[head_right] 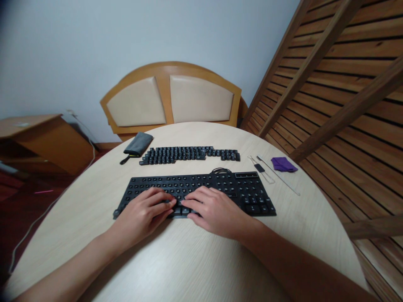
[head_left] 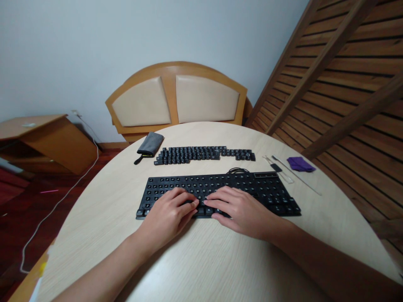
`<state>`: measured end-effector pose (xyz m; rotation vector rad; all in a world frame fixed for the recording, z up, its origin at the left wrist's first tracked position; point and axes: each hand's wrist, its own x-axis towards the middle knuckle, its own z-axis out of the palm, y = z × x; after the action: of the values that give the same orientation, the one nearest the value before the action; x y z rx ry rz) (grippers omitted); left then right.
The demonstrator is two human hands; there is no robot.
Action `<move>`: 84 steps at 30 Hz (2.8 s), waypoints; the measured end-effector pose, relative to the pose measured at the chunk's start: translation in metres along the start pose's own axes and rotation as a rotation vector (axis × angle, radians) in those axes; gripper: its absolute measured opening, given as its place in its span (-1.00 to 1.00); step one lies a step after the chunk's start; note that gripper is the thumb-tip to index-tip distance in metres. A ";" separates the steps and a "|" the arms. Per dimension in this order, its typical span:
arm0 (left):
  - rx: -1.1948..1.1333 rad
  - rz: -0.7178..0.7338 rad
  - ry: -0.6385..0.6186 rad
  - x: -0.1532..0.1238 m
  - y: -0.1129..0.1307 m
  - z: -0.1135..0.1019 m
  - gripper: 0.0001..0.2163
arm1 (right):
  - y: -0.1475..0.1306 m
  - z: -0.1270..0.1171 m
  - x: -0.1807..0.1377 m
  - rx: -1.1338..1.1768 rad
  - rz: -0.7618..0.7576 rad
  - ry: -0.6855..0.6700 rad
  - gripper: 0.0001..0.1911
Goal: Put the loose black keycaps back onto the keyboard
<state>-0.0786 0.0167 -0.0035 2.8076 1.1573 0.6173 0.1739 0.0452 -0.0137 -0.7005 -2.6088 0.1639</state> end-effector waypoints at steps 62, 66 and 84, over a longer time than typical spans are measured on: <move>-0.033 -0.060 -0.150 0.001 -0.007 -0.006 -0.74 | 0.000 0.001 -0.001 0.037 0.041 -0.042 -0.67; -0.045 -0.053 -0.138 0.002 -0.007 -0.007 -0.74 | -0.001 -0.001 0.000 0.045 0.073 -0.055 -0.64; -0.105 -0.025 -0.165 -0.005 -0.022 -0.004 -0.67 | 0.018 0.002 -0.009 -0.105 0.378 -0.089 0.05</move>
<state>-0.0978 0.0283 -0.0057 2.6925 1.0950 0.4213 0.1883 0.0565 -0.0226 -1.2469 -2.5559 0.1742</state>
